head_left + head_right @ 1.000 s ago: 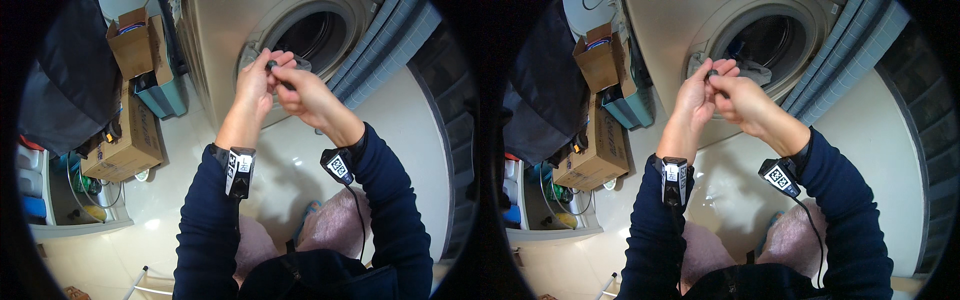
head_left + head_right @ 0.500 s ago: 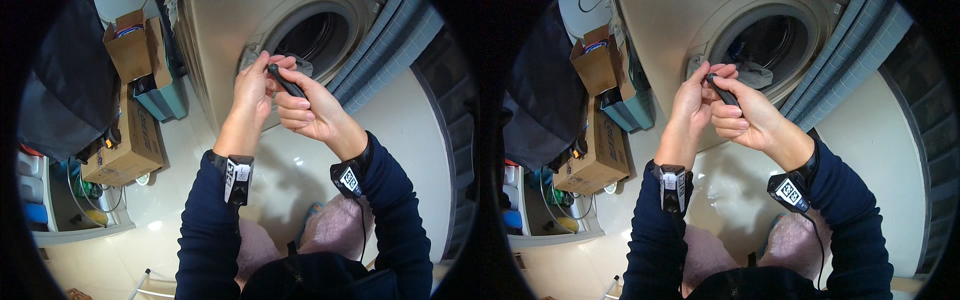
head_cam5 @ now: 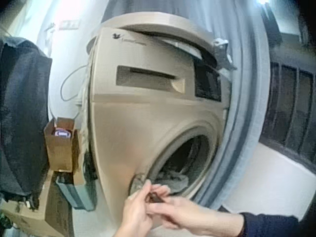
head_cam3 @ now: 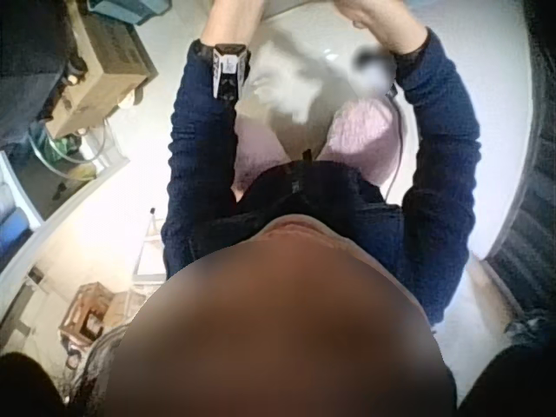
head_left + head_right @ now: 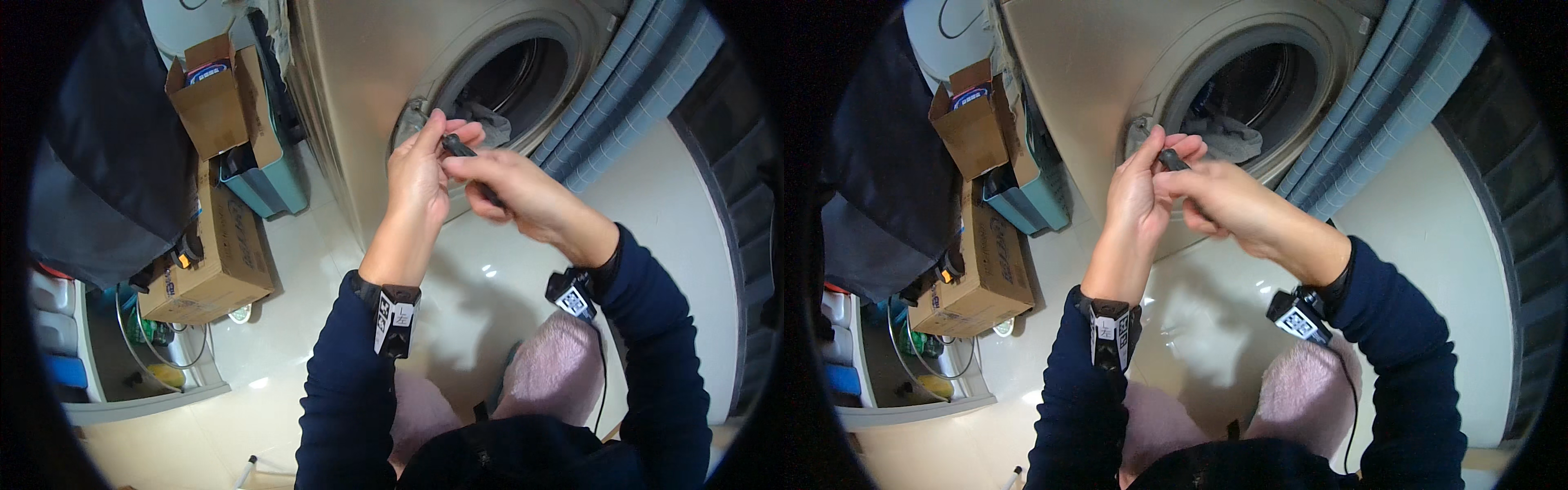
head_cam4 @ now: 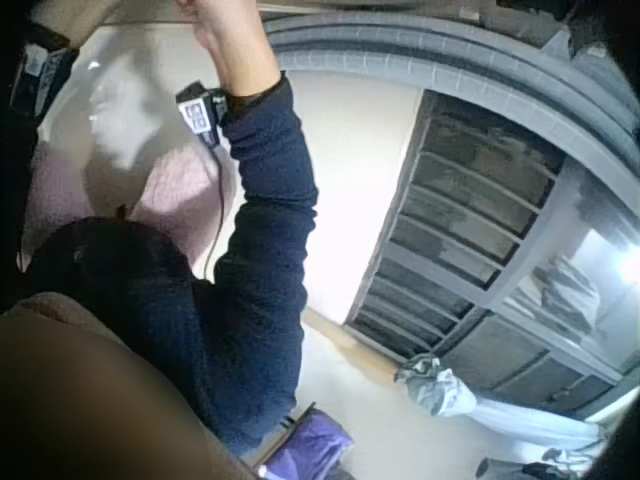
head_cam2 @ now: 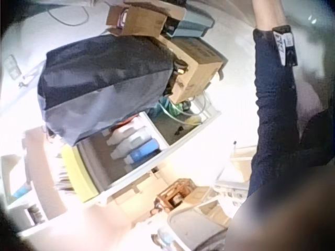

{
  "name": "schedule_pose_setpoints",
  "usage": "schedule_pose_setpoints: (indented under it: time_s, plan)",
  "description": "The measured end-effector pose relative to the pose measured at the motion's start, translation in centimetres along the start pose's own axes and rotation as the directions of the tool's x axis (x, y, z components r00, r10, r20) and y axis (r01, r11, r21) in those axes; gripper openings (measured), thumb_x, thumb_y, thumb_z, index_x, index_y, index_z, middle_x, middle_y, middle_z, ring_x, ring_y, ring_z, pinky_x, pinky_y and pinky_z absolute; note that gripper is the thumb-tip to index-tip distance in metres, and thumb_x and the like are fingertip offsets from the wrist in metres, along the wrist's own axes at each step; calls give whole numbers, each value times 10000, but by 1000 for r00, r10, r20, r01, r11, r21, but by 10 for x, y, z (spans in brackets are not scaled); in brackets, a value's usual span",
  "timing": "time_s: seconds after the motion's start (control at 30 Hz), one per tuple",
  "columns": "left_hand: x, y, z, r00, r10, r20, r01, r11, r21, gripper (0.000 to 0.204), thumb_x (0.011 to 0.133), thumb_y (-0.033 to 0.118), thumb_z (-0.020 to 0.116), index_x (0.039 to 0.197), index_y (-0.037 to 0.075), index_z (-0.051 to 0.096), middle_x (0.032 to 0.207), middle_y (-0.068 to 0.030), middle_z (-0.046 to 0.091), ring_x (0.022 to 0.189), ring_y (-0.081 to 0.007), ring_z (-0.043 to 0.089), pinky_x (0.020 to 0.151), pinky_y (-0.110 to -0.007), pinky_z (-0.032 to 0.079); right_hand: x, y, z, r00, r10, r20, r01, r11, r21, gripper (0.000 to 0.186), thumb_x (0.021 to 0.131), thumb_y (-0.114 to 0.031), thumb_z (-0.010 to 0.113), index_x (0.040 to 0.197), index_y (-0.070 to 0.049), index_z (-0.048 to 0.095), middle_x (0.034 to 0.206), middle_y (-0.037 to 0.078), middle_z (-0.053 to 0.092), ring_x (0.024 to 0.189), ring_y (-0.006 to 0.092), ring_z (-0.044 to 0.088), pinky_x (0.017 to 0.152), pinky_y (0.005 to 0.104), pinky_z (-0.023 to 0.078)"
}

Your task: The person uses a screwdriver to remove screws from the washing machine door ring and detaches the door handle. They then remove the door glass assembly from the machine and place it on the floor.

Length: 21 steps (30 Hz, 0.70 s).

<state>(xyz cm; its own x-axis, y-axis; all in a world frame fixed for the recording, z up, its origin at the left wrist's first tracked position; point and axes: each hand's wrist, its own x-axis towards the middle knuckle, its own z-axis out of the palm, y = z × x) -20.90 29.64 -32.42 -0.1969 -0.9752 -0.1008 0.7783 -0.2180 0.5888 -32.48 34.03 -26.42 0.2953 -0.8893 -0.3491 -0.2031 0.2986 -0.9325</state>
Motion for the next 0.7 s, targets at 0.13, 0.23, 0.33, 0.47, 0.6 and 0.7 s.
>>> schedule_pose_setpoints:
  time_s: [0.13, 0.23, 0.33, 0.47, 0.6, 0.7]
  plan:
    - [-2, 0, -4, 998, -32, 45, 35, 998, -53, 385, 941, 288, 578, 1064, -75, 555, 1011, -207, 645, 986, -292, 627, 860, -369, 524, 1, 18, 8, 926, -3, 377, -320, 520, 792, 354, 1007, -308, 376, 755, -90, 495, 456, -42, 365, 369, 64, 314, 375, 210, 269]
    - [-5, 5, -3, 995, -66, 76, 69, 997, -36, 414, 948, 309, 562, 1093, -77, 535, 1037, -203, 630, 983, -282, 626, 850, -365, 528, 5, 19, 5, 885, -117, 450, -347, 480, 806, 370, 1008, -316, 377, 728, -95, 476, 443, -45, 345, 346, 68, 286, 366, 204, 241]
    - [-11, 11, 0, 996, -71, 53, 64, 991, 117, 481, 938, 352, 575, 1130, -87, 523, 1067, -211, 622, 952, -271, 634, 841, -375, 528, 2, 13, 0, 972, 11, 235, -149, 804, 576, 322, 990, -280, 449, 731, -91, 479, 463, -48, 359, 349, 63, 263, 356, 213, 200]
    - [-15, 11, 3, 989, -139, -48, 145, 979, 143, 458, 925, 347, 600, 1114, -68, 555, 1042, -183, 649, 910, -241, 648, 793, -347, 531, 5, 15, 3, 998, 32, 57, -46, 960, 278, 201, 950, -236, 509, 916, -41, 541, 489, 19, 483, 353, 124, 411, 360, 261, 309]
    - [-16, -1, 8, 978, -94, -187, 126, 978, 166, 376, 908, 313, 635, 1029, -43, 627, 949, -111, 674, 814, -157, 639, 716, -272, 496, 6, 24, 9, 873, -461, -159, -61, 221, -973, 381, 884, -158, 522, 1196, 54, 471, 651, 205, 639, 604, 342, 665, 527, 427, 514]
    - [-14, -8, 10, 975, -51, -215, 84, 986, 144, 317, 945, 271, 575, 982, -41, 613, 998, -170, 671, 916, -227, 654, 815, -322, 511, 3, 21, 9, 817, -566, -114, -38, 145, -989, 344, 875, -189, 546, 1144, 22, 508, 566, 158, 611, 513, 324, 635, 487, 442, 492]
